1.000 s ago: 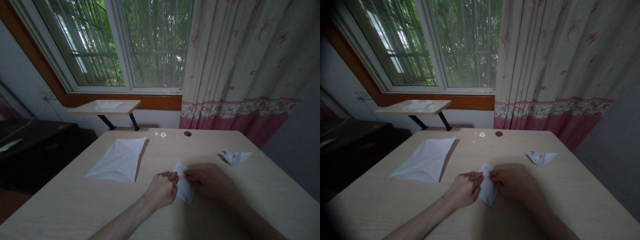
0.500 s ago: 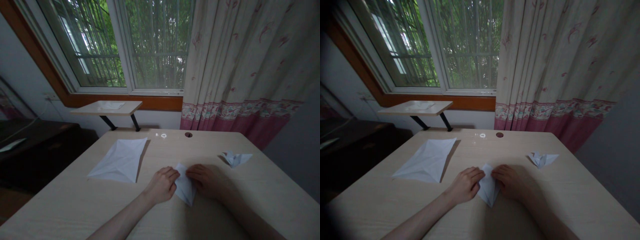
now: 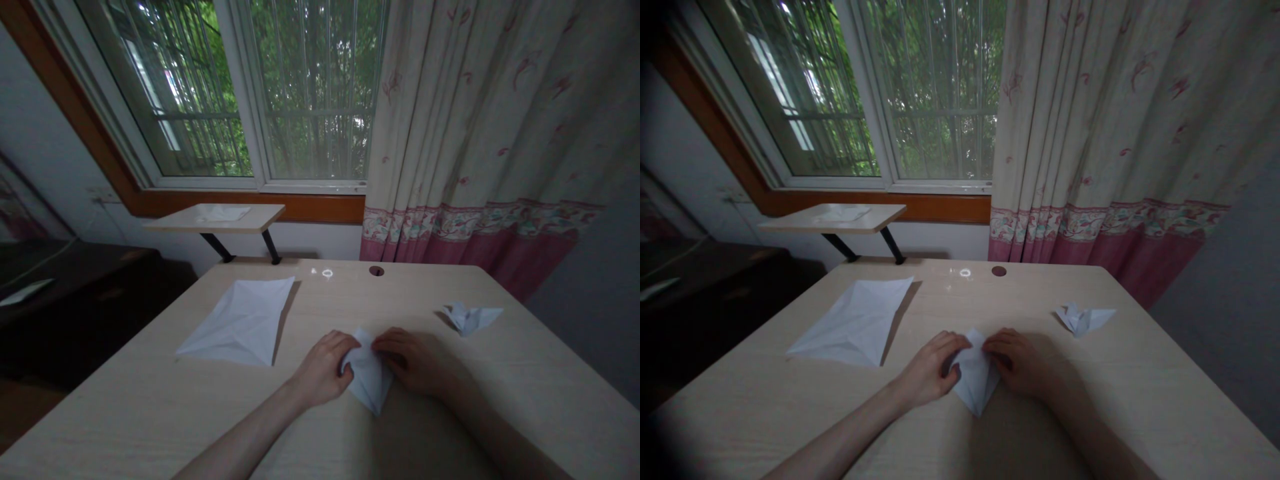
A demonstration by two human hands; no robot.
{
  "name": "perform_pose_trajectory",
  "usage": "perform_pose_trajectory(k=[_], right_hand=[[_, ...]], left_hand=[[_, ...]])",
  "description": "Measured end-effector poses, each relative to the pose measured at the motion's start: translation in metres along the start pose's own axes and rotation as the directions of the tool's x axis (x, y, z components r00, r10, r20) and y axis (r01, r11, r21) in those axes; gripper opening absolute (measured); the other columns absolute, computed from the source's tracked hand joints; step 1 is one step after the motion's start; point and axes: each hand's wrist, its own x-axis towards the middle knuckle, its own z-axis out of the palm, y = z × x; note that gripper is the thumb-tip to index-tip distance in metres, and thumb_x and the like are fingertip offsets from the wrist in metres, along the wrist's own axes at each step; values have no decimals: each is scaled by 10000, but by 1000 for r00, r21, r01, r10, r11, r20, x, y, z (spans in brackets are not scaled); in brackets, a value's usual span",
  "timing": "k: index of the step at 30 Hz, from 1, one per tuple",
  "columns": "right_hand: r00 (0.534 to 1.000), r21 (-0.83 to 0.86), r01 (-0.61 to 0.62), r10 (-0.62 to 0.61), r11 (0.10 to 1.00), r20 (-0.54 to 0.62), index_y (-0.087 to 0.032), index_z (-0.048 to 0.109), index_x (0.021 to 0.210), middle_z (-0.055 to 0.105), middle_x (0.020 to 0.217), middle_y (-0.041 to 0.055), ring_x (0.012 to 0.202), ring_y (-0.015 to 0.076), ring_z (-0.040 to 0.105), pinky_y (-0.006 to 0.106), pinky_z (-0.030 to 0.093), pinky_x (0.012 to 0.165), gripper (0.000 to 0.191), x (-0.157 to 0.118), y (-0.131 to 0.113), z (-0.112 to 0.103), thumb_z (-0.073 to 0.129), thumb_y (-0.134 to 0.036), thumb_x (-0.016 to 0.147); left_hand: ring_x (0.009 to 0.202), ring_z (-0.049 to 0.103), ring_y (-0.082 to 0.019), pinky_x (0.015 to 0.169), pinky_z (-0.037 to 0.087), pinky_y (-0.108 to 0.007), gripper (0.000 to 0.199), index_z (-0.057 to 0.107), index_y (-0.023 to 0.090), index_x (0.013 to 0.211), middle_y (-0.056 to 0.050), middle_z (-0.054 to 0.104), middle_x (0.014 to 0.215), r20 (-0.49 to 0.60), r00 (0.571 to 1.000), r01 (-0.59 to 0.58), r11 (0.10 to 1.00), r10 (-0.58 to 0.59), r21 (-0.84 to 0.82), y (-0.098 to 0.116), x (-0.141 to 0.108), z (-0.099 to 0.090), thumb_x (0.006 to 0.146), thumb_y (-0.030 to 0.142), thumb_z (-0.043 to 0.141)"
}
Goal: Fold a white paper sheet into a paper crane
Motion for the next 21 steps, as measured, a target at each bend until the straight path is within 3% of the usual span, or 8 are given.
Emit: perform_pose_trajectory(k=[6,13,18,21], right_hand=[[996,96,-81,76,992,50,-219,567,1147,629,1120,84,1072,224,569,448,455,957,397,0,1,0,509,-87,778],[994,211,-111,109,971,18,-221,558,1017,609,1006,60,966,202,572,377,481,876,219,3,3,2,458,-133,843],[972,241,-230,234,943,9,-236,549,957,621,945,40,885,191,599,343,499,814,166,4,3,5,467,-150,841],[950,302,-298,312,906,1,-239,529,1047,626,981,41,890,184,614,344,506,820,249,3,10,12,483,-150,819]], left_hand=[[1064,526,-237,974,415,-379,490,561,201,1159,-57,619,1119,24,1000,12,1000,-11,-28,-2,0,0,685,79,551],[1076,535,-234,977,414,-385,361,567,208,1153,-62,623,1119,17,1000,15,996,-13,-93,-3,2,-2,807,113,524],[1006,576,-199,918,460,-337,265,576,200,1121,-72,615,1070,-46,996,66,983,-75,-174,-6,3,1,904,127,444],[915,588,-179,850,482,-314,264,558,197,1122,-70,593,1056,-80,990,100,975,-117,-199,-8,3,3,896,110,451]])
